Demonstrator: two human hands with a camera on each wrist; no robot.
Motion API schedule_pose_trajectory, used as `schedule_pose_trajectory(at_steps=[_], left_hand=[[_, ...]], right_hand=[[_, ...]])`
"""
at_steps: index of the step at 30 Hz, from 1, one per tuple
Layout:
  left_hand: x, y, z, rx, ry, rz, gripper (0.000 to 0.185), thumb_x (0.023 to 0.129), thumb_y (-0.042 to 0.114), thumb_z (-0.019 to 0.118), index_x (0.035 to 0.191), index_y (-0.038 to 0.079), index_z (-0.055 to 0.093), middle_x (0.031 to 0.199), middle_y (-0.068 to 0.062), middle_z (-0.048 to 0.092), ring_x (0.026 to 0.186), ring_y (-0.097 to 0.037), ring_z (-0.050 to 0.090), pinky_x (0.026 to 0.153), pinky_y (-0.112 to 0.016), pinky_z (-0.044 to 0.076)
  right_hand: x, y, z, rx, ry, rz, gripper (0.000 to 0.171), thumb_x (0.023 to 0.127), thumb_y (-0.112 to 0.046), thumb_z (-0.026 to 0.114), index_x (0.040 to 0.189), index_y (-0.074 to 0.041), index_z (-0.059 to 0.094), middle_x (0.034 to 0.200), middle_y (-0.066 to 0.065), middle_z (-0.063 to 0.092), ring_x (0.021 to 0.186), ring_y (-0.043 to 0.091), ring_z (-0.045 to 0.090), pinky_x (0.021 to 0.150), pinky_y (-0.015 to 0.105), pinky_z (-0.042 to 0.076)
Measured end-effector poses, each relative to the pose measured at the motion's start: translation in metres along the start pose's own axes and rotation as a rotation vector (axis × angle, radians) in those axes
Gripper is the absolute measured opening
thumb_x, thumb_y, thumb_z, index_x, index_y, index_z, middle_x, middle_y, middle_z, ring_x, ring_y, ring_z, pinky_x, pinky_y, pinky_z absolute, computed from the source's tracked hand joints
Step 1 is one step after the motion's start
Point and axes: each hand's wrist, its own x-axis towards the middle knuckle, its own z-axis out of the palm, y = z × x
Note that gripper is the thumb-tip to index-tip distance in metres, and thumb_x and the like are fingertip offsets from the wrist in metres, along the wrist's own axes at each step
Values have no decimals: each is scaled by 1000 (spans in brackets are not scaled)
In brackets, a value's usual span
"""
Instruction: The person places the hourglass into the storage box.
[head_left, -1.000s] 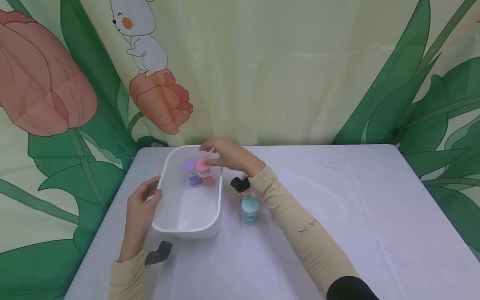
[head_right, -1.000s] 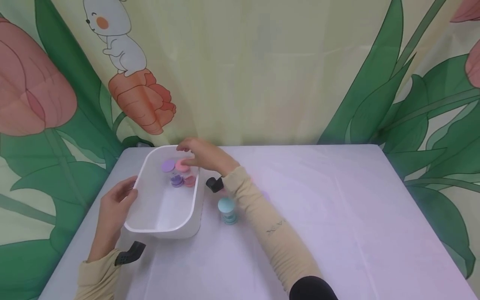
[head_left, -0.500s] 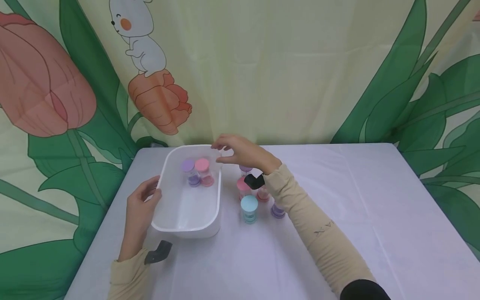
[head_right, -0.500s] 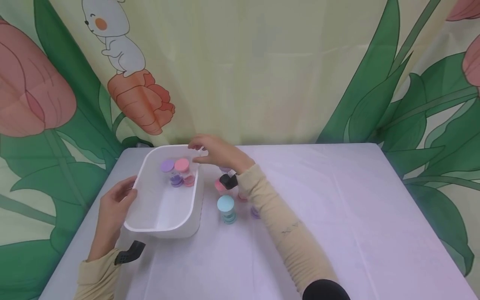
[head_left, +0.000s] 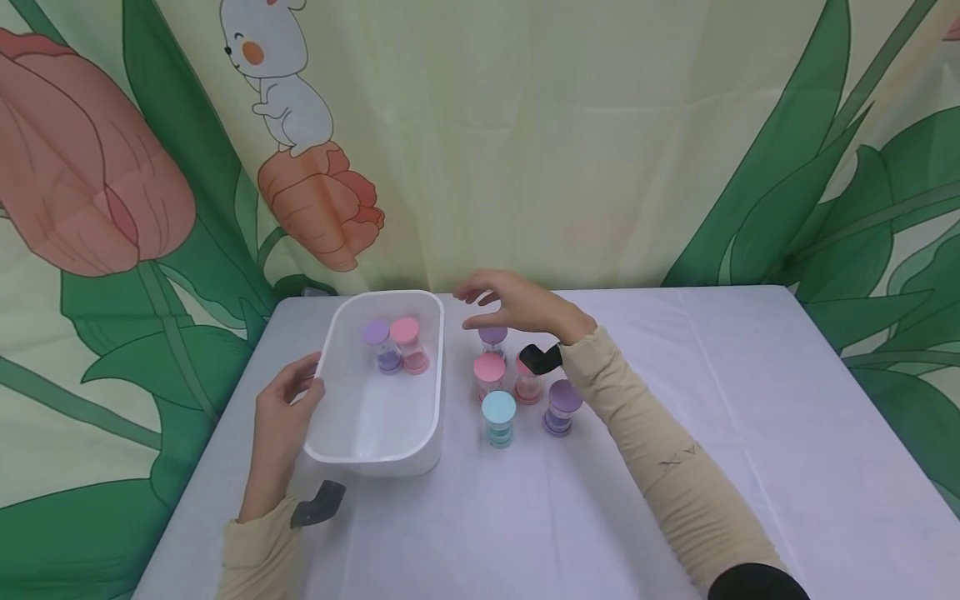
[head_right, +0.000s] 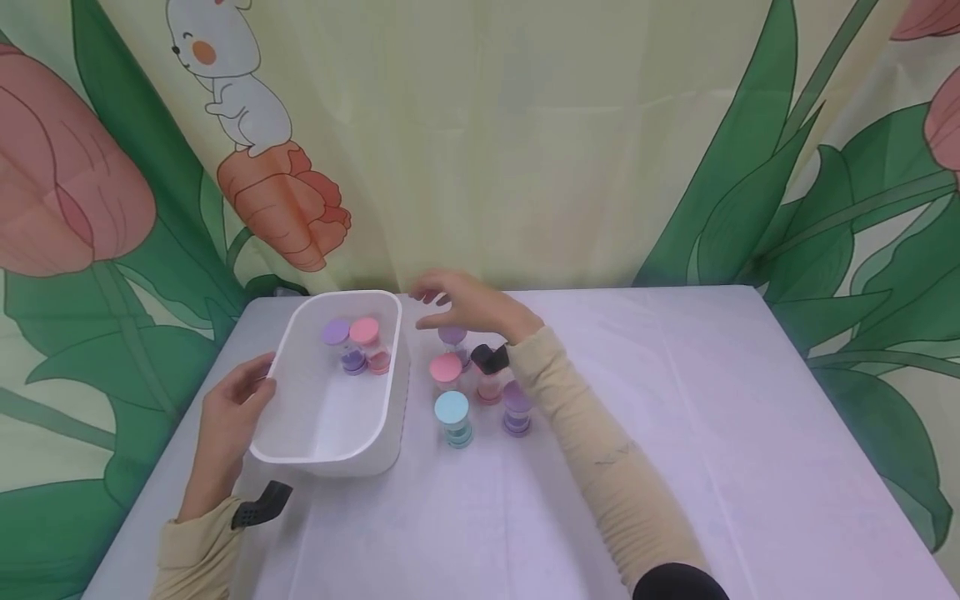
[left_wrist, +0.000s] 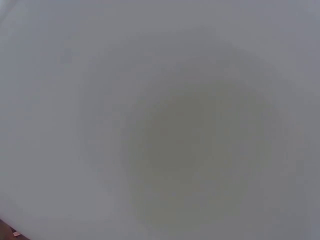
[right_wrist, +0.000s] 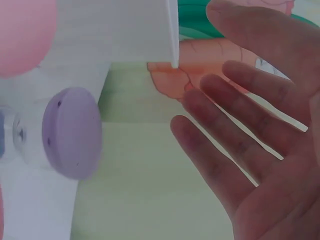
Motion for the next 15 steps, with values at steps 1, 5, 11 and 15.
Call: schedule_pose_trajectory(at_steps=[1, 5, 11, 15], left_hand=[[0, 0, 0, -1, 1, -1, 42, 99, 25, 54, 141, 20, 55, 138, -6, 59, 114, -20, 56, 73, -16, 53], [1, 0, 0, 5, 3, 0, 42, 99, 25, 54, 141, 20, 56, 138, -6, 59, 113, -18, 56, 73, -16, 53], [1, 1, -1, 16, -6, -10, 43, 100, 26, 53, 142, 21, 54, 139, -7, 58, 112, -22, 58, 73, -18, 54], [0, 0, -1, 19, -8, -14, 43, 100, 27, 53, 143, 22, 54, 139, -7, 58, 112, -24, 59, 73, -18, 54]], right_hand=[[-1, 2, -1, 15, -2, 3, 41, 86, -11, 76, 121, 4, 62, 121, 16, 64, 117, 32, 58, 101, 44, 50], [-6, 10, -3, 48, -18, 26, 40, 85, -9, 77, 121, 1, 63, 121, 12, 65, 118, 31, 59, 100, 38, 51], [-14, 23, -7, 75, -64, 59, 41, 86, -11, 76, 123, 0, 63, 124, 11, 63, 118, 25, 58, 102, 42, 49], [-17, 31, -7, 106, -83, 75, 43, 85, -10, 77, 124, 1, 63, 124, 13, 63, 120, 30, 58, 104, 47, 47]])
